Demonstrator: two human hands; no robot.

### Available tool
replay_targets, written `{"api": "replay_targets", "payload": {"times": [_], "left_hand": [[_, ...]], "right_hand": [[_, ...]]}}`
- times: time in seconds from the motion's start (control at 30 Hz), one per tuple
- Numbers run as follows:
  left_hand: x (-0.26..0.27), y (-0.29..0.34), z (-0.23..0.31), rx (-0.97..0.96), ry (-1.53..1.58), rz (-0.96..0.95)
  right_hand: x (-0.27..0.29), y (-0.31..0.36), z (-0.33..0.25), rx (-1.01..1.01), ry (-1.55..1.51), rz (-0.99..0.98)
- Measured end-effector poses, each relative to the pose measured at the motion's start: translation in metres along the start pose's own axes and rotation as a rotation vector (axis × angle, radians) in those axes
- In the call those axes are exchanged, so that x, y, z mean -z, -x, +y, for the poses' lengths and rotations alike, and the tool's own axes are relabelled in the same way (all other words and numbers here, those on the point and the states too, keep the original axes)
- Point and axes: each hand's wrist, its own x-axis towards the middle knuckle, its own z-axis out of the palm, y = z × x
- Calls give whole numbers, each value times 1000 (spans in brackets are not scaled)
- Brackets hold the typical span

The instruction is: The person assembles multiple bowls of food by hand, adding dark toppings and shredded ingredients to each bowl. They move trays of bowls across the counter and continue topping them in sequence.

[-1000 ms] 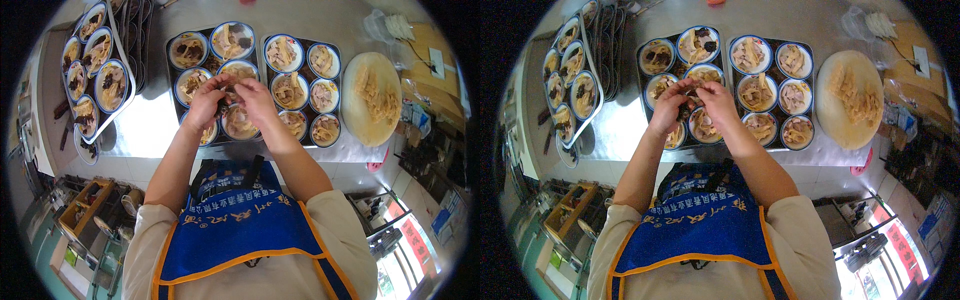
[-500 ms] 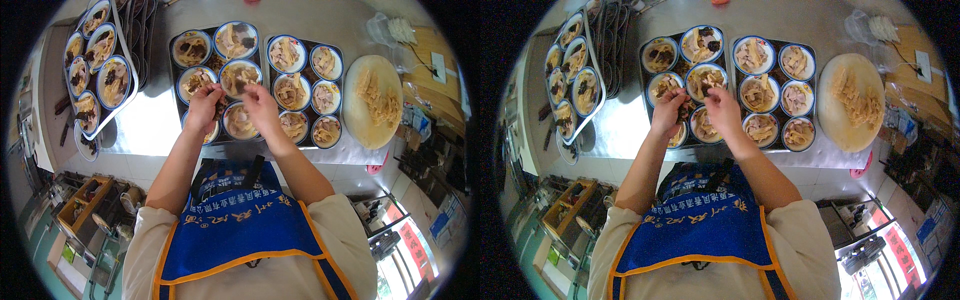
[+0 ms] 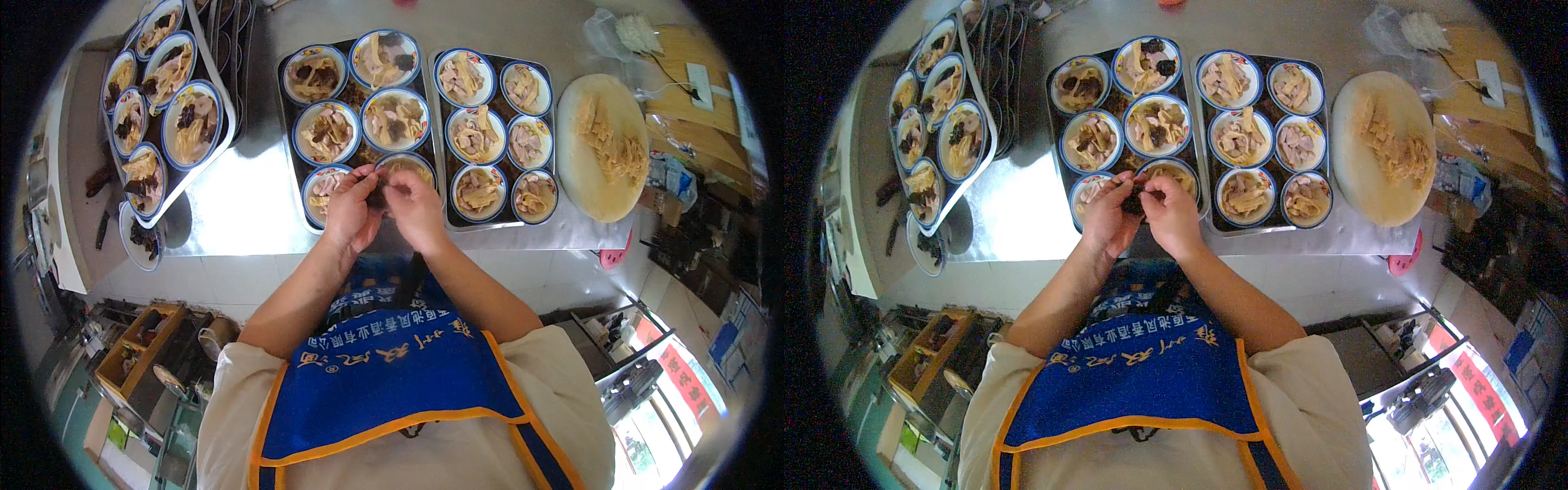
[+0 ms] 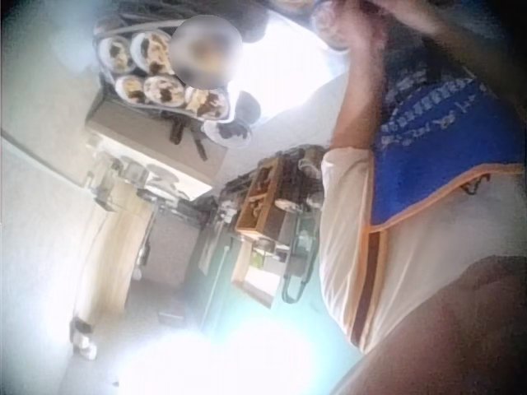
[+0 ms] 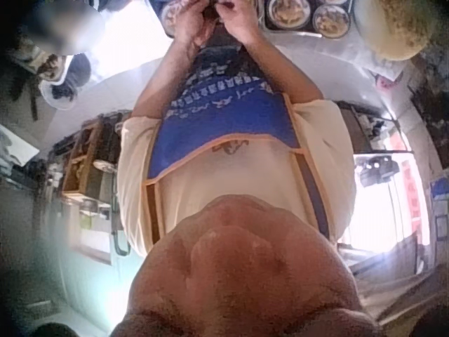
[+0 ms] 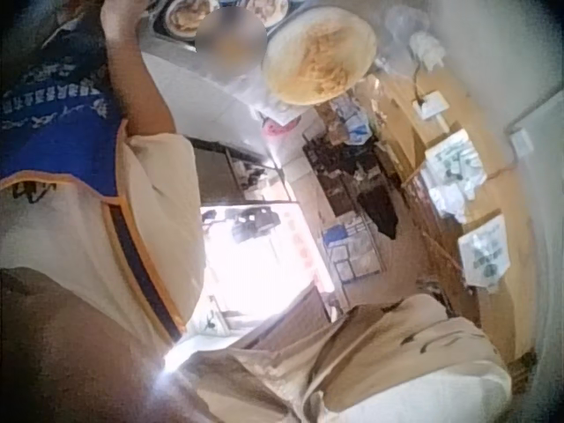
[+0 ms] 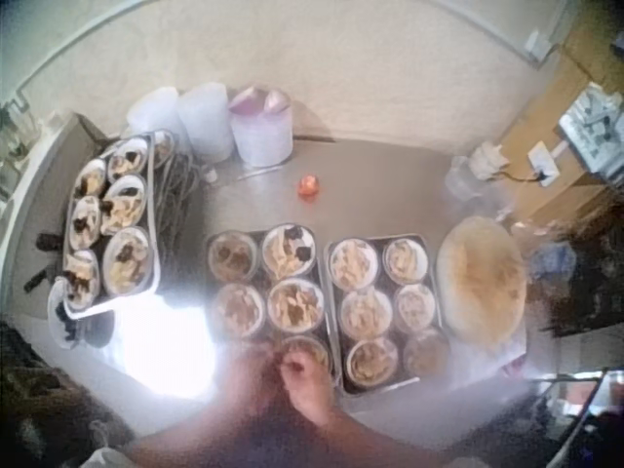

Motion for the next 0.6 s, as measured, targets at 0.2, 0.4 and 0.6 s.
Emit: {"api": "replay_targets", "payload": {"times": [0.2, 0.4, 0.6], "left_hand": [[8, 11, 6, 131, -44, -143], [19, 8, 4, 153, -171, -162], [25, 1, 7, 106, -278, -107]], "right_hand": [[3, 9, 15, -100, -188, 138], [5, 12, 29, -133, -270, 279], [13, 6, 53, -110, -81, 274]]}}
